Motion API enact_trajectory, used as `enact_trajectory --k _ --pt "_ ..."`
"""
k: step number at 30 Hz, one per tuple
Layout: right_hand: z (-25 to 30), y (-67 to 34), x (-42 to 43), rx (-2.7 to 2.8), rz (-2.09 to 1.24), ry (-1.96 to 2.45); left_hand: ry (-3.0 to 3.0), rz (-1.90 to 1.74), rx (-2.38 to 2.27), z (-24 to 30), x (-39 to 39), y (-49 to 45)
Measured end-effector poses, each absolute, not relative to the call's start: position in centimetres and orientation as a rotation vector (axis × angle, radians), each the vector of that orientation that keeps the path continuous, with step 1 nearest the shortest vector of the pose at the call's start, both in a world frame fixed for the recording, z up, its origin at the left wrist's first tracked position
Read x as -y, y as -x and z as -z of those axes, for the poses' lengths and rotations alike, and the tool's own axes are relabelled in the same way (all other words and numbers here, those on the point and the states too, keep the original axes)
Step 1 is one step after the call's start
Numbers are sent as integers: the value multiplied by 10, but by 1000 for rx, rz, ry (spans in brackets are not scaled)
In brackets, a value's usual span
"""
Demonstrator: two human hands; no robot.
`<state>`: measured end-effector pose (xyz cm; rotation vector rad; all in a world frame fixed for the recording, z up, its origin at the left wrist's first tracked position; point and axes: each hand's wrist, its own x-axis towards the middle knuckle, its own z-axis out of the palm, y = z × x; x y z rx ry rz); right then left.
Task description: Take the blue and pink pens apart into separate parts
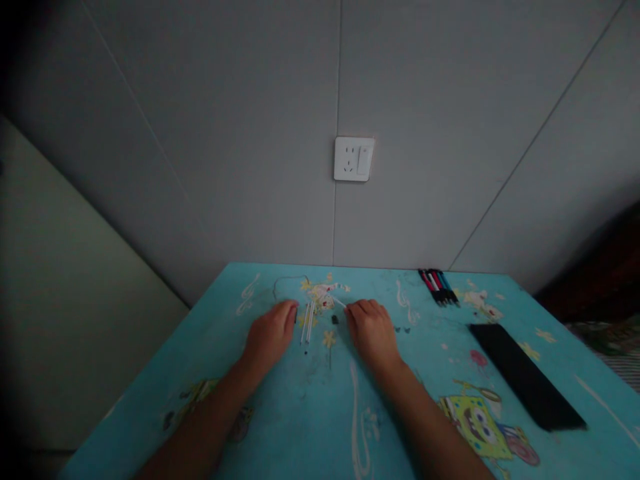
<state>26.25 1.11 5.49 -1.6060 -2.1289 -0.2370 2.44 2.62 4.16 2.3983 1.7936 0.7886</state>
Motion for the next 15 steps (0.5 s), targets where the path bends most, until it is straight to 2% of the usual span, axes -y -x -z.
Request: enact_trajectory --k 3,8,15 --pt "-57 -260 -3 2113 328 1709 -2170 -1067 -1869 -39 -34 -18" --pt "-49 -221 13 2214 295 1719 -1788 -1407 -1656 -43 -31 -23" --pt "-46 -196 10 2275 192 1685 -1222 -1497 -1319 -41 -31 -28"
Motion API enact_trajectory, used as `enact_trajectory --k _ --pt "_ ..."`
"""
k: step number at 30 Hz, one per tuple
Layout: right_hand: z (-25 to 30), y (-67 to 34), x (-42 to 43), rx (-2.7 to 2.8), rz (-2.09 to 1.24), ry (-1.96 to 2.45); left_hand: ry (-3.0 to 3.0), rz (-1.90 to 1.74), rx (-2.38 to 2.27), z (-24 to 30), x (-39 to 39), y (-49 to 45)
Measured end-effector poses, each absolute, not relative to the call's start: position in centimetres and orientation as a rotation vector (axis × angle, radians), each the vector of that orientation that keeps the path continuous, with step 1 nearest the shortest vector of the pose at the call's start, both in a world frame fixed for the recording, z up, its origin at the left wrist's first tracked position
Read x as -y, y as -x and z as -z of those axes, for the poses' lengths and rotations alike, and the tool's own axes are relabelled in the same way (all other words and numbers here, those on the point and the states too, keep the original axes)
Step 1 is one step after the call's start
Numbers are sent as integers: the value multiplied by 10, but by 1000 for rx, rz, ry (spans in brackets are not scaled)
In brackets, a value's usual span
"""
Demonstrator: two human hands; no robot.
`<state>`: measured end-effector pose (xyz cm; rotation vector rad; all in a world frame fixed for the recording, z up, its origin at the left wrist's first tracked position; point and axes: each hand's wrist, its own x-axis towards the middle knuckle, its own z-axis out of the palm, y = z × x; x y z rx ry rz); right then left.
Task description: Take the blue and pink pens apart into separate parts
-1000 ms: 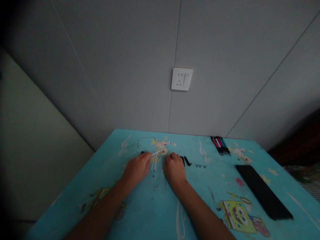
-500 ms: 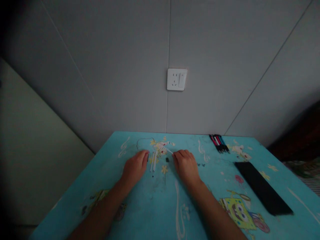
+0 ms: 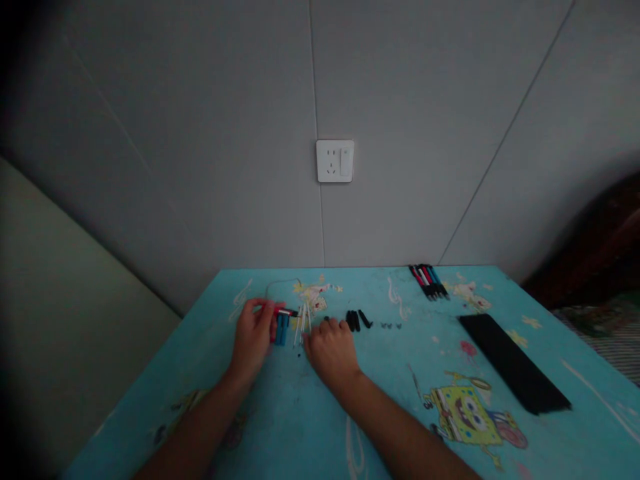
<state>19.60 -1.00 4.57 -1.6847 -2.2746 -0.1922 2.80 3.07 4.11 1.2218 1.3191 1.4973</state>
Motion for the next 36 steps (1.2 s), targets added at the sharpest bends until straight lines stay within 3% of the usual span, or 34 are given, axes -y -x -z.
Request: enact_trajectory --k 3,8,11,20,36 --pt "-48 -204 12 2150 42 1654 -1014 -1511 -1115 -39 -32 -33" --pt "-51 -219 15 1795 -591 1333 -739 -1353 -747 -39 -14 -60" --pt "-55 -226 17 1569 -748 1218 -683 -1217 -624 -37 6 -78" --pt "-67 -246 19 1680 -308 1226 -620 -962 -570 -26 23 -89" --pt "-70 -250 22 1439 -360 1216 -677 -1002 -649 -25 10 -82"
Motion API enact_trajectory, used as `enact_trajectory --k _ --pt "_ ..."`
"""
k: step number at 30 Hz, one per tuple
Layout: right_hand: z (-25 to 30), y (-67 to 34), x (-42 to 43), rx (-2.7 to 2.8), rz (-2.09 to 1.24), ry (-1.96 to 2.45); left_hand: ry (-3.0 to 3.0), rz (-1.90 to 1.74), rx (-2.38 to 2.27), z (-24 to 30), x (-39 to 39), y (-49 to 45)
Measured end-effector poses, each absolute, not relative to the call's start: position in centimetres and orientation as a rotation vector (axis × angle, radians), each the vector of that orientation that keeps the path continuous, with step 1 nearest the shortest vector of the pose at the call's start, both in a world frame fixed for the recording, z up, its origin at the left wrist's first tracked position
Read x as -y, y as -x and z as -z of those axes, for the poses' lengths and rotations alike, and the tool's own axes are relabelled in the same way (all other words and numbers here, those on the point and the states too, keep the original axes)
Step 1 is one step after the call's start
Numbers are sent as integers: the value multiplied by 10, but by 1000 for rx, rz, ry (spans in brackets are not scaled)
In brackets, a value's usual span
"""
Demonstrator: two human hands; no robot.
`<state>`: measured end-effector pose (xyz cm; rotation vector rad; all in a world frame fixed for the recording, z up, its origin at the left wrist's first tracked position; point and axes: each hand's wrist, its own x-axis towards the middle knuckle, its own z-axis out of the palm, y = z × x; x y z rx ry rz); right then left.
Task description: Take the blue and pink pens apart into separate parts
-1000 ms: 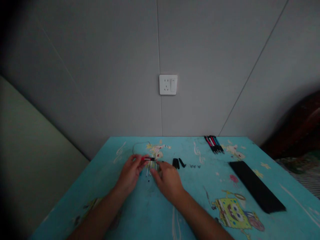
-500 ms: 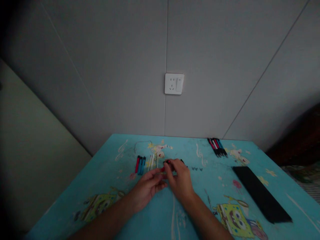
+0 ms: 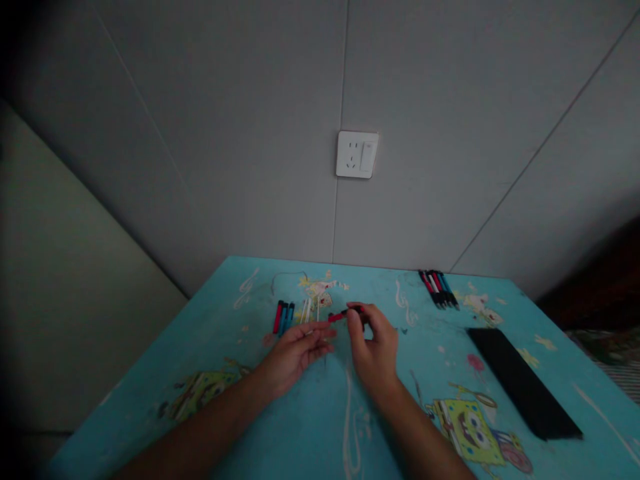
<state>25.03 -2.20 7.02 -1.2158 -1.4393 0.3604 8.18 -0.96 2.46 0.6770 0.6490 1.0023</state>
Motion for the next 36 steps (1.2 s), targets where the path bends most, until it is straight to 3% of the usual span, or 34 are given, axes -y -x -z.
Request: enact_trajectory --k 10,13,20,25,36 --pt "-72 -256 18 1672 -319 1237 -999 -939 -673 -24 12 -83" --pt "-70 -250 20 1601 -480 1215 -1038 -938 -644 -27 13 -84" --pt "-57 -238 10 1051 -1221 966 -1397 -1153 -699 -51 19 -73" --pt "-48 -218 25 1006 -1616 871 -1739 -1252 -704 -63 33 -65" --pt "-44 -211 35 941 -1700 860 -1721 -1132 -616 -72 39 -66"
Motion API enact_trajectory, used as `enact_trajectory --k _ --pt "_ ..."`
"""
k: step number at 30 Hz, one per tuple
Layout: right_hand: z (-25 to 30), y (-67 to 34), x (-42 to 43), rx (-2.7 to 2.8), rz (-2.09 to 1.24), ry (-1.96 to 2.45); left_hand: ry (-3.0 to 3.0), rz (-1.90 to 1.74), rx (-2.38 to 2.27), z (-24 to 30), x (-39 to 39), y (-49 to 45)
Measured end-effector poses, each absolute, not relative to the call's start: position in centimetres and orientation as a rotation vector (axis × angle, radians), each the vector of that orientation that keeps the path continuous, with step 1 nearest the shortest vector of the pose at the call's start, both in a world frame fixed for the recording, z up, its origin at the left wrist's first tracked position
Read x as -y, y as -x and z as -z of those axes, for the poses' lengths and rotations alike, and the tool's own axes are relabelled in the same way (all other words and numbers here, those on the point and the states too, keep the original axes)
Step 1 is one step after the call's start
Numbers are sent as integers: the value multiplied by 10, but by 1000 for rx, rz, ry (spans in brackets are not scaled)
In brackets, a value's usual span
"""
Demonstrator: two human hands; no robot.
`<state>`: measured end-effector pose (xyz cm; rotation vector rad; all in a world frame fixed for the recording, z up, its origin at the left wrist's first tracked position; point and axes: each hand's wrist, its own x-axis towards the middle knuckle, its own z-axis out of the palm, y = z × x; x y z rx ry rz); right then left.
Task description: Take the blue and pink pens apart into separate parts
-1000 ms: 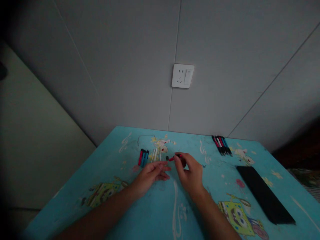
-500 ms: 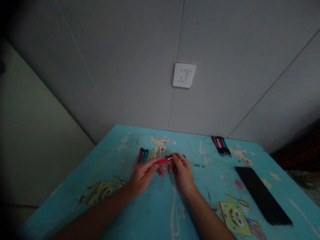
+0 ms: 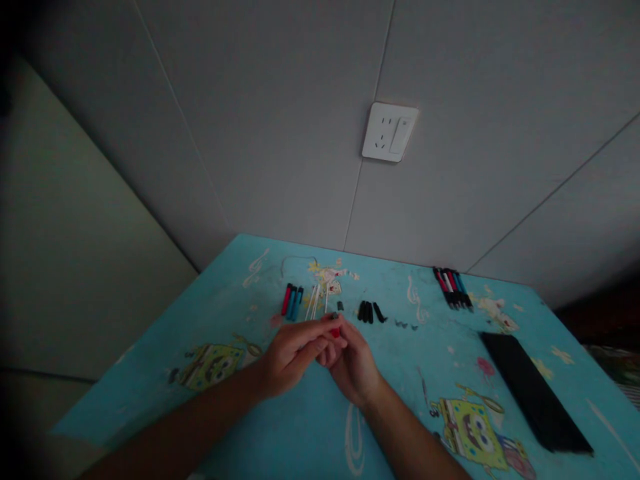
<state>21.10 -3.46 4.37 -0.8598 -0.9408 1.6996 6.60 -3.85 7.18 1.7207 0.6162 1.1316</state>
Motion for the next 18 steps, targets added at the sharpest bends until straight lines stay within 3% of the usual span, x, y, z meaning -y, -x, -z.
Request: enact_trajectory --k 18 --pt "-50 -210 38 462 -1949 581 -1795 -1198 -461 -66 33 -67"
